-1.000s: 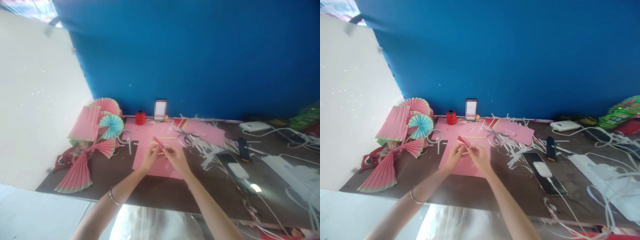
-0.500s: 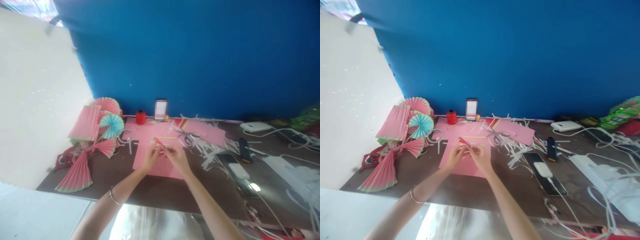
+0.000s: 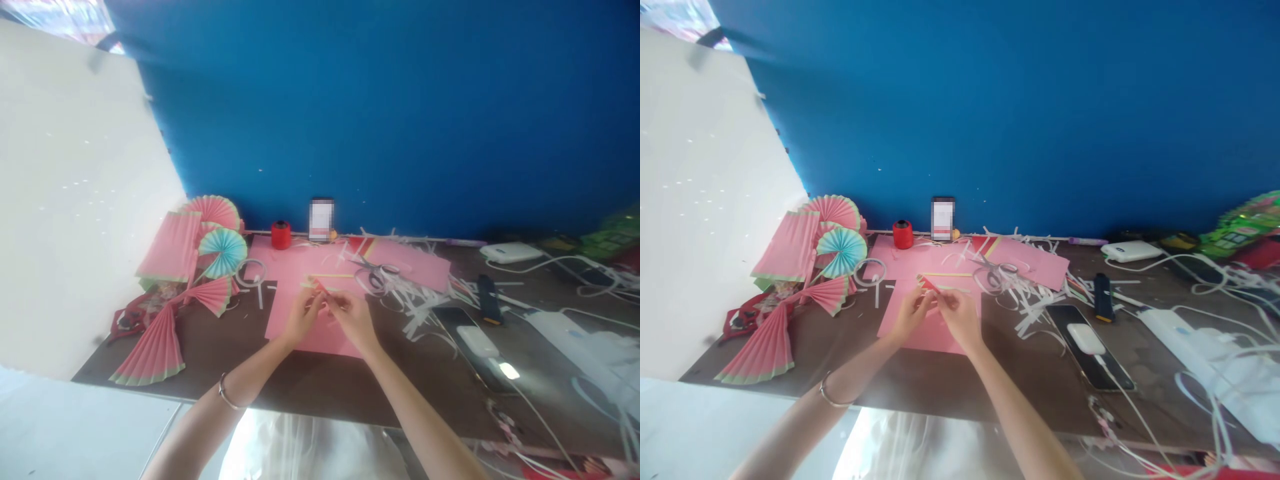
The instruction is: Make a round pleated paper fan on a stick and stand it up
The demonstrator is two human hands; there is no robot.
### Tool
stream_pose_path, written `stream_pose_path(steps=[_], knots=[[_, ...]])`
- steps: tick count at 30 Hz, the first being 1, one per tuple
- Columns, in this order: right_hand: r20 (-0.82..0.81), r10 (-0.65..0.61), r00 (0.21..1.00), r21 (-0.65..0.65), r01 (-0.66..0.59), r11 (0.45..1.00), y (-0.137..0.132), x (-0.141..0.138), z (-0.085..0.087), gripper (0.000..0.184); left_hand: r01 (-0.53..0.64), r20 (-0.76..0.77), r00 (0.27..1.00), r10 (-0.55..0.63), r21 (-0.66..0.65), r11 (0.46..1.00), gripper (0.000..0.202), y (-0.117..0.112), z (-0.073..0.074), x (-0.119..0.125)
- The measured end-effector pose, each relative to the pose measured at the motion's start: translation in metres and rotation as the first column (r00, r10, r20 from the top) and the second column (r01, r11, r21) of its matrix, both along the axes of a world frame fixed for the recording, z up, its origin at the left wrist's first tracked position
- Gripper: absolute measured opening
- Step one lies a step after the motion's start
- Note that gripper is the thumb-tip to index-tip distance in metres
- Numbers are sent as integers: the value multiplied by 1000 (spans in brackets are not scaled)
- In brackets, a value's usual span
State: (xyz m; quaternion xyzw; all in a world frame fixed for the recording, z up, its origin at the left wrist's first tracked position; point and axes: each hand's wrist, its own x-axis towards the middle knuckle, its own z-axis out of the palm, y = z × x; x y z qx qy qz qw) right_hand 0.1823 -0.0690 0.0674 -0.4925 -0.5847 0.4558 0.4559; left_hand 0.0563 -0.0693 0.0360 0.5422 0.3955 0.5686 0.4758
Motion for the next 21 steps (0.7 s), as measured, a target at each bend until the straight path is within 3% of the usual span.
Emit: stream_pose_path(steps=[4, 12, 21], knots=[[-4, -9, 1000, -5, 9, 1000, 2, 0, -4, 47, -50, -79, 996, 53, 33, 998, 29, 2, -2, 0], [-52, 19, 998, -17, -20, 1000, 1, 0, 0, 34, -110, -97, 988, 120, 102, 989, 29, 7, -7, -4], [-67, 15, 998, 4, -15, 1000, 4, -2, -7, 38, -126, -129, 981, 144, 141, 982, 25, 7, -3, -6]])
